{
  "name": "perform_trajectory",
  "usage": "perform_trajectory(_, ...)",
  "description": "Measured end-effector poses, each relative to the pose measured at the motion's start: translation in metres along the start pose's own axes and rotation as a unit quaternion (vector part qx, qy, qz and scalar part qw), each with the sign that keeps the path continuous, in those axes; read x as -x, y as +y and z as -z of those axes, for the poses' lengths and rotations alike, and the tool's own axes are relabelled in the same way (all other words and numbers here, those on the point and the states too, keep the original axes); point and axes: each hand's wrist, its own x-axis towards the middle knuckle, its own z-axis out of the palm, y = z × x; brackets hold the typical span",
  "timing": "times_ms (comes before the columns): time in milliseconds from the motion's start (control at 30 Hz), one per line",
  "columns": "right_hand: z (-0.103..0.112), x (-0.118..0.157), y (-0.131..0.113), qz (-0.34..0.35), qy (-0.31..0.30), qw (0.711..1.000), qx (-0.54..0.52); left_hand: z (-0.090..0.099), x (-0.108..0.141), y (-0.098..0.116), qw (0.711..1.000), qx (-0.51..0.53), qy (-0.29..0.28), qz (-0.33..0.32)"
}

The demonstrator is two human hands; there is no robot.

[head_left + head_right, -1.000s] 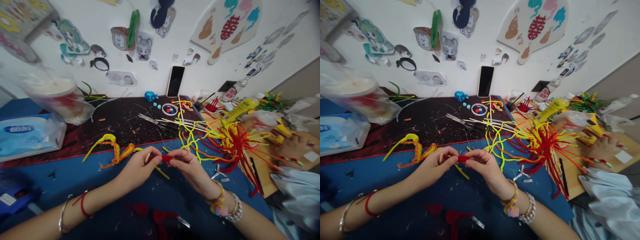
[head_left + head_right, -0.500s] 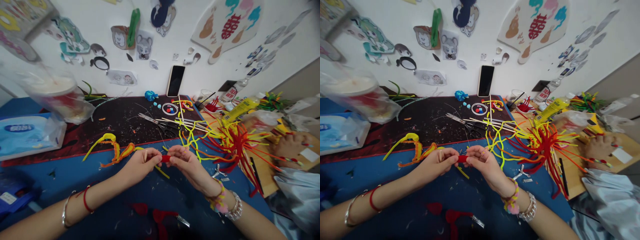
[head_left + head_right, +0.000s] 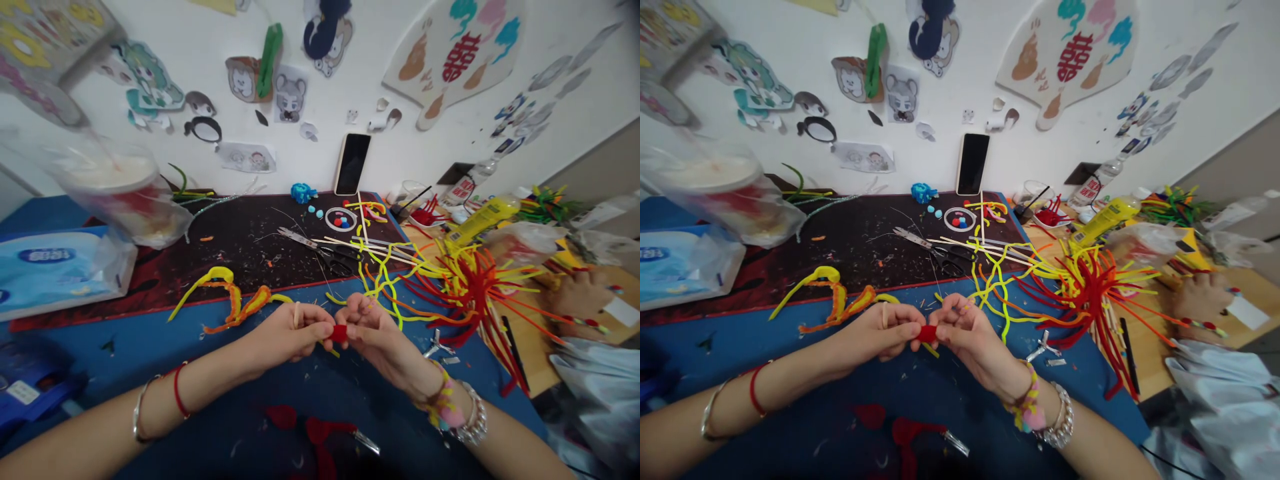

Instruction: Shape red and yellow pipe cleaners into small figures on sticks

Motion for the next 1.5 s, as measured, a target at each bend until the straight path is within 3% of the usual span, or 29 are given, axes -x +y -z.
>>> perform_trajectory(133,0.003,0.001,0.002,-0.046,-0.069,0.994,-0.065,0.001,0.001,0.006,0.999,0.004,-0.034,-0.002)
perform_trajectory(233,0.003,0.001,0.006,-0.069,-0.095,0.989,-0.093,0.004,0.001,0.007,0.999,-0.013,-0.029,-0.009)
perform_trajectory(433,0.000,-0.002,0.007,-0.030,-0.030,0.999,-0.027,0.012,-0.004,0.007,0.996,-0.055,0.067,0.003)
perform_trajectory(567,0.002,-0.004,0.007,-0.068,-0.059,0.995,0.030,0.015,-0.007,0.005,0.992,-0.071,0.108,0.001)
perform_trajectory(667,0.004,-0.004,0.009,-0.103,-0.087,0.990,0.038,0.015,-0.008,0.004,0.987,-0.114,0.105,-0.034)
perform_trajectory(767,0.005,-0.003,0.011,-0.089,-0.096,0.991,0.032,0.014,-0.005,0.003,0.973,-0.186,0.096,-0.100)
perform_trajectory(867,0.005,-0.002,0.011,-0.068,-0.103,0.992,0.014,0.012,0.000,0.001,0.930,-0.297,0.098,-0.192)
perform_trajectory(1000,0.005,-0.003,0.010,-0.063,-0.097,0.993,0.007,0.013,0.003,-0.003,0.835,-0.442,0.115,-0.308)
perform_trajectory(1167,0.006,-0.001,0.009,-0.065,-0.107,0.992,0.019,0.018,0.000,-0.011,0.738,-0.568,0.122,-0.343)
perform_trajectory(1333,0.005,0.000,0.012,-0.082,-0.129,0.988,0.006,0.015,-0.003,-0.017,0.635,-0.644,0.169,-0.392)
perform_trajectory(1400,0.002,0.000,0.014,-0.076,-0.119,0.990,0.014,0.012,-0.004,-0.019,0.623,-0.653,0.191,-0.387)
perform_trajectory(1500,-0.002,-0.001,0.019,-0.057,-0.097,0.993,0.035,0.008,-0.003,-0.023,0.653,-0.636,0.210,-0.354)
